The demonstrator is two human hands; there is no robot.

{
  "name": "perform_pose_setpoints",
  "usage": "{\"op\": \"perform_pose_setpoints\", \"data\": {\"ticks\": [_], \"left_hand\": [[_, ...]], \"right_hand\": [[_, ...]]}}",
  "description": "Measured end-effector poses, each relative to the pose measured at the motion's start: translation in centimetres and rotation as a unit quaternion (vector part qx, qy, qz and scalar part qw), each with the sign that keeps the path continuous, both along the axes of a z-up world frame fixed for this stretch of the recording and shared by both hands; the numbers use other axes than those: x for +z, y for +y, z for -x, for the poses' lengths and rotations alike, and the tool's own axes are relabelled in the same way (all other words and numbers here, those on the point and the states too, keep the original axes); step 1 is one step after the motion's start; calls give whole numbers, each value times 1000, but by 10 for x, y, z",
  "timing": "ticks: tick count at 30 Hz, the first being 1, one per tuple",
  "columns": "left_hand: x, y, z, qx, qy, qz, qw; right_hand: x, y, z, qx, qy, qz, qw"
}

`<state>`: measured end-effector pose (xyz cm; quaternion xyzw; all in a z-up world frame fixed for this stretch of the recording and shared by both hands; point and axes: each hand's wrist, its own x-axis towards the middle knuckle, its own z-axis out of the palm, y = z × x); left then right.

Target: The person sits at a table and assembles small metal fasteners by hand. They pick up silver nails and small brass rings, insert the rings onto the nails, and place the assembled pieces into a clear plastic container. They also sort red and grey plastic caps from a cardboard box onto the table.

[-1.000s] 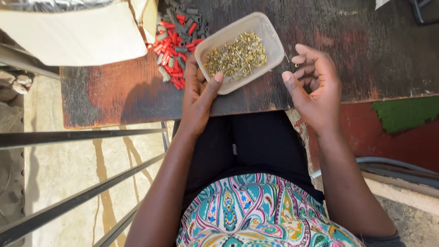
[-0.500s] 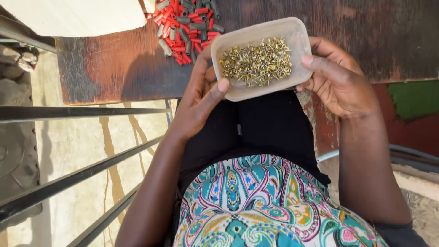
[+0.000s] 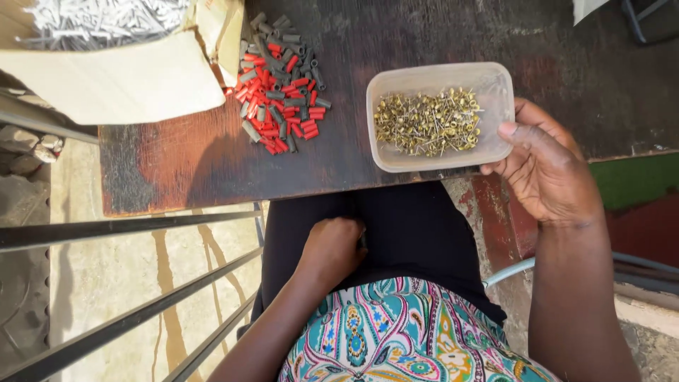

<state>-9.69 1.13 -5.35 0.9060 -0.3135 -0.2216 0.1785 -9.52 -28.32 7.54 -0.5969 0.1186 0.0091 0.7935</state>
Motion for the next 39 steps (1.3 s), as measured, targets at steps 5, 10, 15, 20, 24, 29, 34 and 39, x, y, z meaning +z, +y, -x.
{"op": "perform_pose_setpoints", "data": {"ticks": [5, 10, 15, 20, 24, 29, 34, 39], "left_hand": [[43, -1, 4, 11, 3, 9, 1000], [142, 18, -41, 123, -149, 224, 955], [133, 32, -169, 263, -282, 158, 909], [131, 11, -180, 247, -277, 168, 913], [143, -22, -120, 272, 26, 434, 858], [137, -28, -90, 190, 328, 525, 762], [108, -6, -96, 341, 354, 571, 657], [86, 41, -101, 372, 297, 602, 641]], "right_hand": [[-6, -18, 8, -15, -13, -5, 1000], [-14, -35, -1, -55, -2, 11, 998], [-13, -38, -12, -78, -22, 17, 997], [-16, -44, -10, -125, -16, 8, 992], [-22, -38, -4, -117, 2, -12, 993], [-52, 7, -15, -60, -1, -21, 998], [-22, 41, -21, -91, -34, 78, 992], [-52, 4, -34, -147, -80, 467, 868]]}}
